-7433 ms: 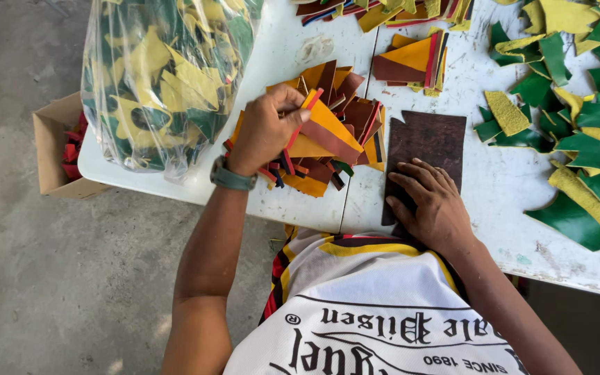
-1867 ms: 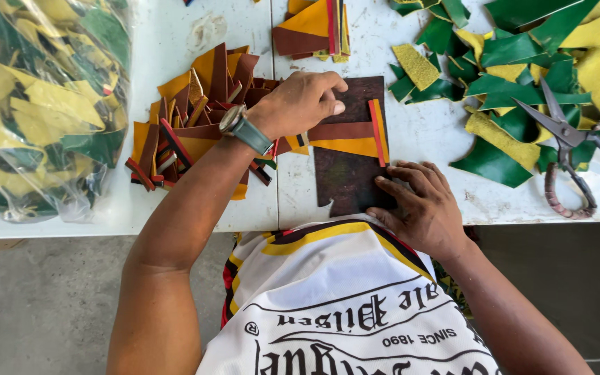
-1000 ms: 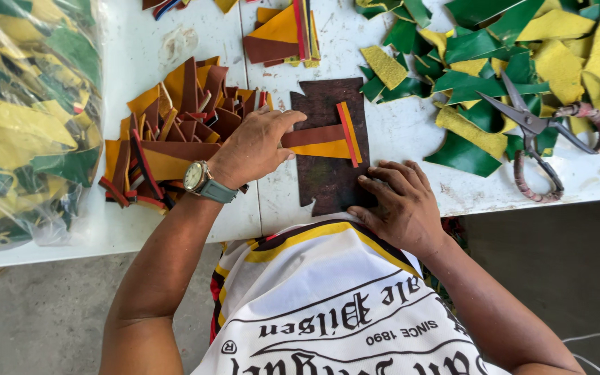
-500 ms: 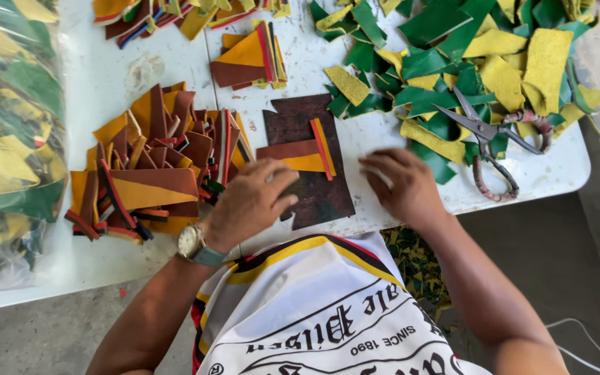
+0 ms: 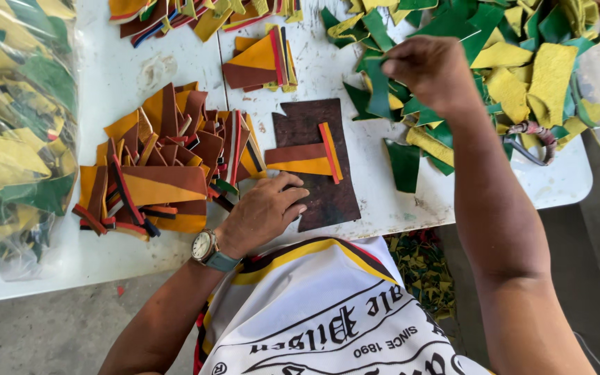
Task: The person picks cut foam pieces in brown, yellow, red and green from piles on the table, aligns them into layered stacks on a dark template board, and moves each finished stack onto a growing pile. Near the end they pick up scissors and trim a green piece before adding it to a stack.
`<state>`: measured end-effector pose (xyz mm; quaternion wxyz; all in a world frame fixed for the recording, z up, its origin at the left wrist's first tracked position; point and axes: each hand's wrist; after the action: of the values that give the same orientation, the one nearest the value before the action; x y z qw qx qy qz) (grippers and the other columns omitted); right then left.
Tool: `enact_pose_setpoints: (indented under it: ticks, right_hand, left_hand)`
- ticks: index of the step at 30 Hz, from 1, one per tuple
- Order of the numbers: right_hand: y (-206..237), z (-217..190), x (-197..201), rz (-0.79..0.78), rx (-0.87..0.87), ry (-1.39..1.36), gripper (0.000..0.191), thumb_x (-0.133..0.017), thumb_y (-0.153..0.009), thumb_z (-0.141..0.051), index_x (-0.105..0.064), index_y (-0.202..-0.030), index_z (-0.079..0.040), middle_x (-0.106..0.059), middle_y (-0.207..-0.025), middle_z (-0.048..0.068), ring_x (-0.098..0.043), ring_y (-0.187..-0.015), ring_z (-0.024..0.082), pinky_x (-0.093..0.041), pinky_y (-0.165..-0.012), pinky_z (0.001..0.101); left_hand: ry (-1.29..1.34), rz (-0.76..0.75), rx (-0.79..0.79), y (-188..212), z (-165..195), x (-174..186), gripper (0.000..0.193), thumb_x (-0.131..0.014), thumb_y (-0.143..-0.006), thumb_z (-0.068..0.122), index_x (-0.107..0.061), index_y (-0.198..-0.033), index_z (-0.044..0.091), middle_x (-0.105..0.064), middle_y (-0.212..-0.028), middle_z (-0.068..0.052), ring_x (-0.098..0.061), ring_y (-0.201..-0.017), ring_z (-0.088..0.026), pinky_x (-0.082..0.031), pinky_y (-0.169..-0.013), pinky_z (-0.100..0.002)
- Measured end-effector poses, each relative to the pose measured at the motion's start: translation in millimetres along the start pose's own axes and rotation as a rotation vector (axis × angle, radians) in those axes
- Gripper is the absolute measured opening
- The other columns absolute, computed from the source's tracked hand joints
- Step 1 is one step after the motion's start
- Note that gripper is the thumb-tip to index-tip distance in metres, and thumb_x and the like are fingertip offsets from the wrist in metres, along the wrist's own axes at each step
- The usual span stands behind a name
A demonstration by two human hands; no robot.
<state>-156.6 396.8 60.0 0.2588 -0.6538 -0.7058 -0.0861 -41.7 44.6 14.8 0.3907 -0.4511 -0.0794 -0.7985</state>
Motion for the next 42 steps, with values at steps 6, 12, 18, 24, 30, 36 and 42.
enact_pose_setpoints:
  ticks: [6, 12, 18, 24, 30, 36, 42]
  right_hand:
    - [11, -5, 15, 0.027, -0.101, -0.147, 0.018, -0.081, -0.099, -0.010, -0.074, -0.109, 0.003, -0.073, -0.093, 0.005, -0.069, -0.084, 0.009, -0.058, -0.077, 0.0259]
    - [20, -15, 5, -0.042, -0.122, -0.259, 0.014, -0.077, -0.102, -0.005, -0.069, -0.109, 0.003, -0.071, -0.092, 0.007, -0.071, -0.082, 0.013, -0.059, -0.071, 0.0259]
    - [53, -29, -8, 0.102, -0.142, -0.566, 0.034, -0.066, -0.089, 0.013, -0.059, -0.119, -0.002, -0.070, -0.095, 0.008, -0.075, -0.081, 0.017, -0.065, -0.069, 0.0269]
    - [88, -16, -57, 0.083, -0.409, -0.489, 0.012, -0.072, -0.095, -0.001, -0.067, -0.105, -0.001, -0.070, -0.093, 0.007, -0.071, -0.075, 0.011, -0.063, -0.063, 0.0252]
    - [91, -11, -77, -0.038, -0.554, -0.077, 0.022, -0.080, -0.089, -0.013, -0.072, -0.106, -0.001, -0.069, -0.079, 0.003, -0.061, -0.060, 0.006, -0.051, -0.052, 0.0233]
    - [93, -29, -86, -0.112, -0.569, 0.132, 0.021, -0.081, -0.087, -0.017, -0.079, -0.100, -0.001, -0.071, -0.070, 0.004, -0.058, -0.055, 0.007, -0.048, -0.050, 0.0248]
    - [93, -35, -87, -0.144, -0.628, 0.173, 0.021, -0.081, -0.086, -0.021, -0.080, -0.101, -0.006, -0.072, -0.070, 0.005, -0.061, -0.055, 0.008, -0.050, -0.052, 0.0255]
  left_hand:
    - [-0.025, -0.020, 0.001, -1, -1, 0, 0.026, -0.075, -0.089, 0.021, -0.074, -0.111, 0.007, -0.066, -0.117, -0.007, -0.065, -0.104, -0.027, -0.053, -0.091, -0.039]
    - [-0.084, 0.056, -0.117, -1, 0, -1, 0.023, -0.075, -0.091, 0.019, -0.073, -0.110, 0.006, -0.068, -0.109, -0.005, -0.065, -0.105, -0.024, -0.053, -0.096, -0.040]
    - [-0.098, 0.083, -0.055, -12, -4, 3, 0.027, -0.076, -0.092, 0.020, -0.071, -0.115, 0.007, -0.067, -0.113, -0.007, -0.065, -0.109, -0.028, -0.054, -0.095, -0.040]
    - [-0.180, -0.002, -0.060, -31, 4, -7, 0.050, -0.079, -0.085, 0.033, -0.065, -0.127, 0.010, -0.059, -0.125, -0.015, -0.062, -0.113, -0.036, -0.052, -0.095, -0.045]
    - [-0.259, -0.134, 0.006, -28, 6, -14, 0.054, -0.076, -0.086, 0.042, -0.064, -0.132, 0.016, -0.054, -0.128, -0.012, -0.059, -0.108, -0.035, -0.051, -0.093, -0.045]
    - [-0.294, -0.117, -0.063, -27, 0, -18, 0.052, -0.071, -0.091, 0.043, -0.063, -0.134, 0.014, -0.054, -0.129, -0.012, -0.058, -0.115, -0.025, -0.043, -0.100, -0.046]
    - [-0.274, -0.131, -0.065, -26, -3, -20, 0.053, -0.071, -0.092, 0.043, -0.063, -0.135, 0.013, -0.053, -0.130, -0.014, -0.057, -0.117, -0.025, -0.042, -0.101, -0.045]
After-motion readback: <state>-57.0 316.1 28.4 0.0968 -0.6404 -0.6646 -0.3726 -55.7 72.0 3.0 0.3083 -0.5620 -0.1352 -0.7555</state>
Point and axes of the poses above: each hand's wrist, its own y-axis away from the middle knuckle, its own x-axis out of the back of the hand, z = x × y
